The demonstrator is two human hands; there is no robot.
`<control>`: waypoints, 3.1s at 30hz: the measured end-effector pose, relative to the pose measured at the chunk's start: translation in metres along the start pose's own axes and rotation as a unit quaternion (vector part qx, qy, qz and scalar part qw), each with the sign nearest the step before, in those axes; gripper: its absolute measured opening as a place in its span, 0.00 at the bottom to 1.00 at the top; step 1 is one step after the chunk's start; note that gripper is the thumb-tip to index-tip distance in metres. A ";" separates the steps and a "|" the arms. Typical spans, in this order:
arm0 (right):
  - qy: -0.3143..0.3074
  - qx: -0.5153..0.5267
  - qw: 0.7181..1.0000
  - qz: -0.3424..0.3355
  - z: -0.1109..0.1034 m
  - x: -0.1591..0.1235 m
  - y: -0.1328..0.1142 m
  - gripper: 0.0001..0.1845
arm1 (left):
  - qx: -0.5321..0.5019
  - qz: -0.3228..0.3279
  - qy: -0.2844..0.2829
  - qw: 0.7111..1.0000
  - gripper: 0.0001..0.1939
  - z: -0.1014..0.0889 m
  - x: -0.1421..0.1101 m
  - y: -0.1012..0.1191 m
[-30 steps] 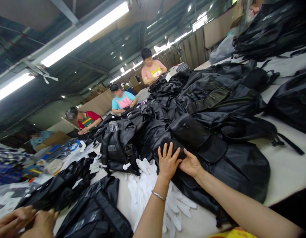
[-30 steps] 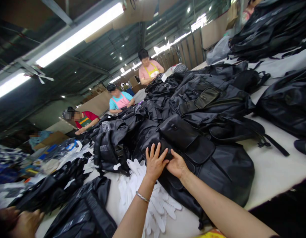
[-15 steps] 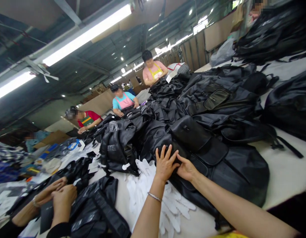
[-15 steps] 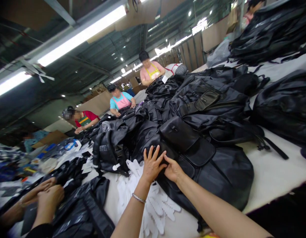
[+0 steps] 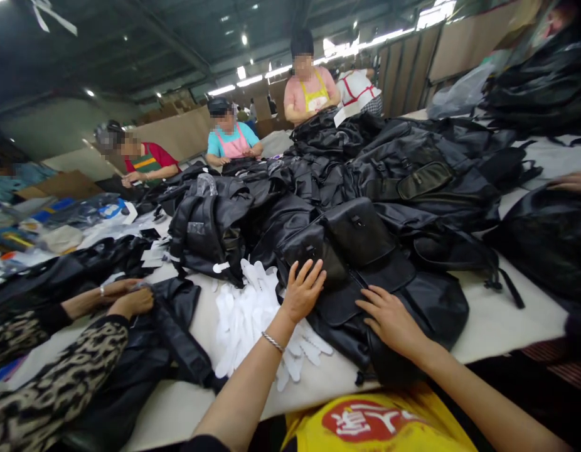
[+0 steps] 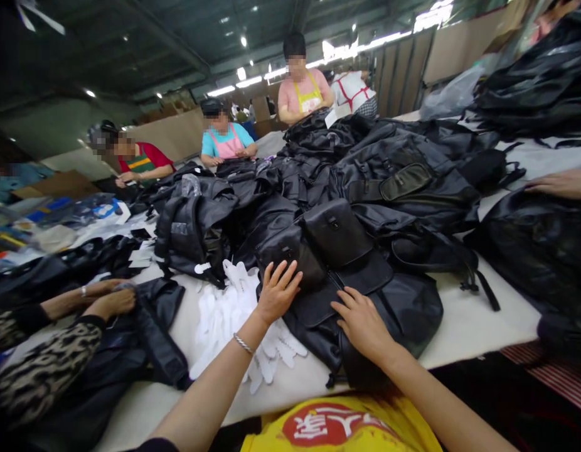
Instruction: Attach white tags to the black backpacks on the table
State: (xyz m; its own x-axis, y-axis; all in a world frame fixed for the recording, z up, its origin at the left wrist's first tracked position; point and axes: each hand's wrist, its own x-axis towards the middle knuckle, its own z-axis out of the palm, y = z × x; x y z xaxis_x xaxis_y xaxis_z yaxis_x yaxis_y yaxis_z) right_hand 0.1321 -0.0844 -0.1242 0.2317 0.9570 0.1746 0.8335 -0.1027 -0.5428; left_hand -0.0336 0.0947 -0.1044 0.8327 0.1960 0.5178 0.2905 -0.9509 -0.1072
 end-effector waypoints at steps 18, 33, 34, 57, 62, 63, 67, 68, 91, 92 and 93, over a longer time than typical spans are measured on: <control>0.042 -0.108 0.960 -0.253 -0.014 0.090 -0.025 0.11 | -0.105 -0.078 -0.010 0.991 0.20 0.000 -0.027 0.004; 0.241 -0.033 0.969 -0.035 0.021 0.115 -0.067 0.10 | -0.266 -0.454 0.126 0.841 0.11 -0.012 0.051 0.004; 0.253 -0.029 0.967 -0.030 0.018 0.115 -0.068 0.10 | -0.311 -0.472 0.118 0.816 0.12 -0.012 0.052 0.004; 0.072 0.493 0.845 0.195 0.013 0.086 -0.060 0.25 | -0.749 -0.571 -0.033 0.335 0.14 -0.037 0.069 -0.025; 0.106 0.524 0.822 0.195 0.024 0.091 -0.059 0.24 | -0.763 -0.567 -0.044 0.308 0.14 -0.036 0.067 -0.028; 0.109 0.526 0.822 0.191 0.026 0.093 -0.059 0.24 | -0.762 -0.567 -0.044 0.309 0.14 -0.035 0.067 -0.028; 0.110 0.524 0.826 0.178 0.031 0.103 -0.056 0.24 | -0.755 -0.567 -0.041 0.328 0.14 -0.028 0.065 -0.029; 0.112 0.516 0.832 0.172 0.031 0.106 -0.056 0.23 | -0.751 -0.566 -0.039 0.338 0.14 -0.026 0.064 -0.029; 0.009 0.126 0.991 -0.051 -0.043 0.174 -0.068 0.14 | -0.670 -0.537 0.066 0.509 0.04 -0.016 0.055 -0.001; -0.008 0.138 0.989 -0.049 -0.044 0.180 -0.069 0.12 | -0.673 -0.536 0.066 0.505 0.04 -0.015 0.055 -0.001; -0.024 0.152 0.987 -0.047 -0.043 0.186 -0.070 0.09 | -0.675 -0.536 0.067 0.502 0.04 -0.015 0.055 -0.002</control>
State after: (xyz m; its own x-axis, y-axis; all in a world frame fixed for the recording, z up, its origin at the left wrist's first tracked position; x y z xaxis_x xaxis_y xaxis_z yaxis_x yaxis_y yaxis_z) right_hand 0.1387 0.0887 -0.0183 0.1307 0.9707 0.2017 0.6593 0.0669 -0.7489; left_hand 0.0044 0.1032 -0.0630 0.4734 0.8368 -0.2749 -0.1221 0.3714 0.9204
